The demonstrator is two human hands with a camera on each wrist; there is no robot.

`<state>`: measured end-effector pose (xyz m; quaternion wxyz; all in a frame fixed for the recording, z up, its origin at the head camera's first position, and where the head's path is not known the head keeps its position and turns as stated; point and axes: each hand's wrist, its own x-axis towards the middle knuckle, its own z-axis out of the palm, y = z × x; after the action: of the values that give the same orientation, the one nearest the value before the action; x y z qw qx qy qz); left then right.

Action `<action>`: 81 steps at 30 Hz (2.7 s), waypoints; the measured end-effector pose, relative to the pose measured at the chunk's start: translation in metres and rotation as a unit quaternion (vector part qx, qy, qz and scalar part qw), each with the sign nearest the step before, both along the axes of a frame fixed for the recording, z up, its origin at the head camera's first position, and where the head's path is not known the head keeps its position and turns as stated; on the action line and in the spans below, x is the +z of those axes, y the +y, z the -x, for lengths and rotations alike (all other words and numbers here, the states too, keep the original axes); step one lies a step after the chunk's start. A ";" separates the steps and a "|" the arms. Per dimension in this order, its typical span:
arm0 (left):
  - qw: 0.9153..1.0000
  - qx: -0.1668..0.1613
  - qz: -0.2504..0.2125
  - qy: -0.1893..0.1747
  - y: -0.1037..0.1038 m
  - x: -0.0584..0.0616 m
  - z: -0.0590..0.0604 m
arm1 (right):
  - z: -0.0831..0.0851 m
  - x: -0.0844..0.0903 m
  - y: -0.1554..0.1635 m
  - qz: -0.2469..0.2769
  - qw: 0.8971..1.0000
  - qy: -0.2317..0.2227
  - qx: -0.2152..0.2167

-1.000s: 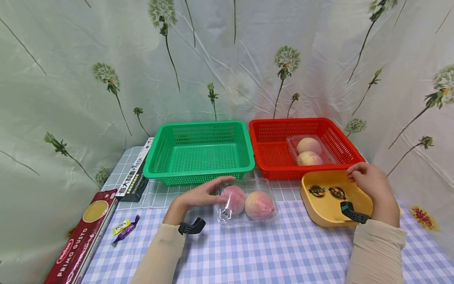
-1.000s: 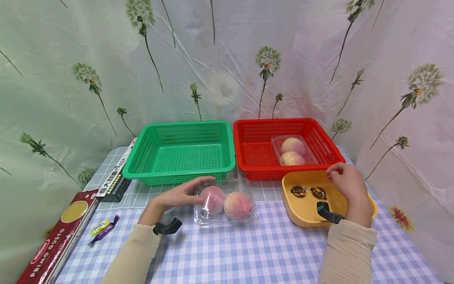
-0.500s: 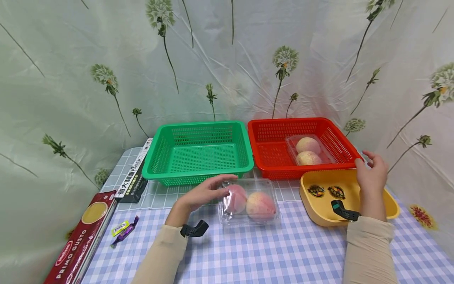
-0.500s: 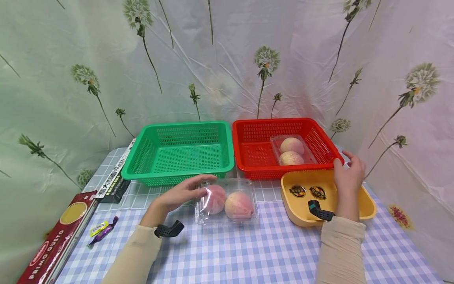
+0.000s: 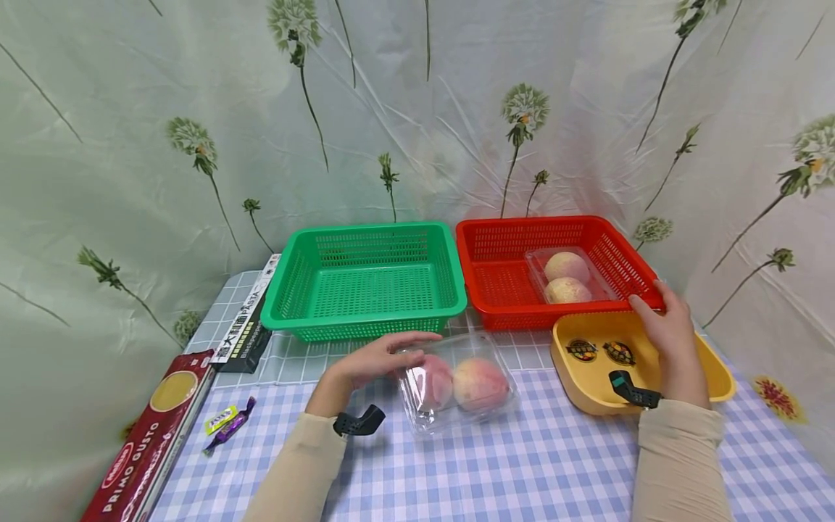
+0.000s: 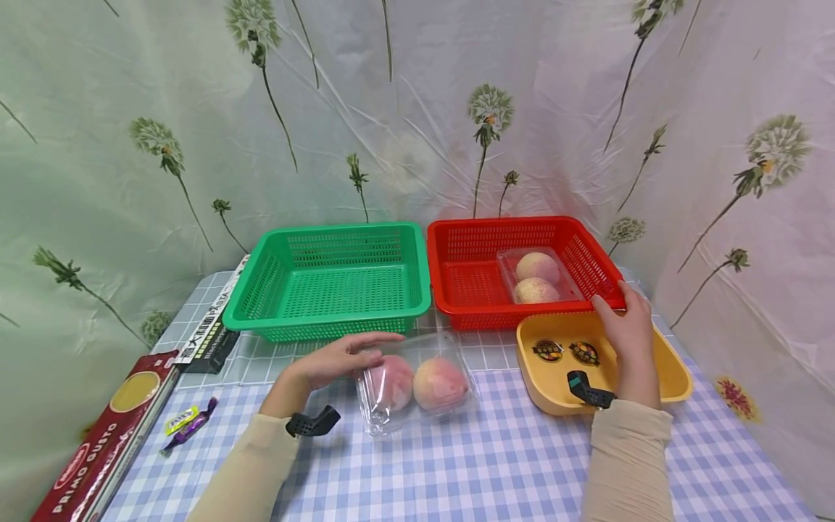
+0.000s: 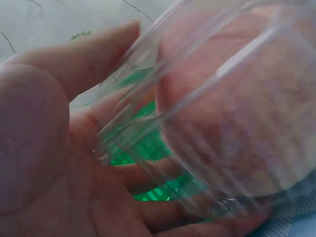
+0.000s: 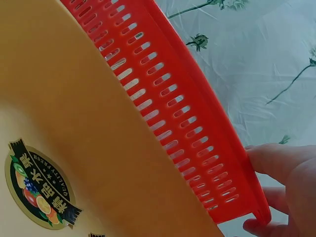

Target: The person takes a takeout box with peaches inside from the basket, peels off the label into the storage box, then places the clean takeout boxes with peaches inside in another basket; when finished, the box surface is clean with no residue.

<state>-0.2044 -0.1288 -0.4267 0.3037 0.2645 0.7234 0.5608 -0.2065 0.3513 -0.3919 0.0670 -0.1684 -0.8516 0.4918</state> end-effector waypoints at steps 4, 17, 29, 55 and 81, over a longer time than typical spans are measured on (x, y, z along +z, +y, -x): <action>1.000 -0.007 0.005 -0.009 0.002 0.001 -0.001 | -0.001 0.000 -0.001 -0.002 1.000 -0.003 -0.002; 0.980 0.050 -0.158 -0.115 0.014 0.026 -0.011 | -0.001 -0.001 -0.001 -0.007 1.000 -0.001 -0.002; 0.931 0.160 -0.281 -0.169 0.043 0.068 -0.022 | 0.000 -0.004 -0.002 -0.005 1.000 -0.009 -0.018; 0.916 0.386 -0.086 0.064 0.177 0.095 0.043 | 0.000 -0.004 -0.001 -0.015 1.000 -0.012 -0.018; 0.933 0.283 0.182 0.125 0.210 0.080 0.064 | 0.002 -0.005 -0.002 -0.007 0.999 -0.014 -0.028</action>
<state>-0.2685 0.0812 -0.3470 0.0821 0.0574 0.8901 0.4446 -0.2088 0.3496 -0.3968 0.0697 -0.1986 -0.8509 0.4813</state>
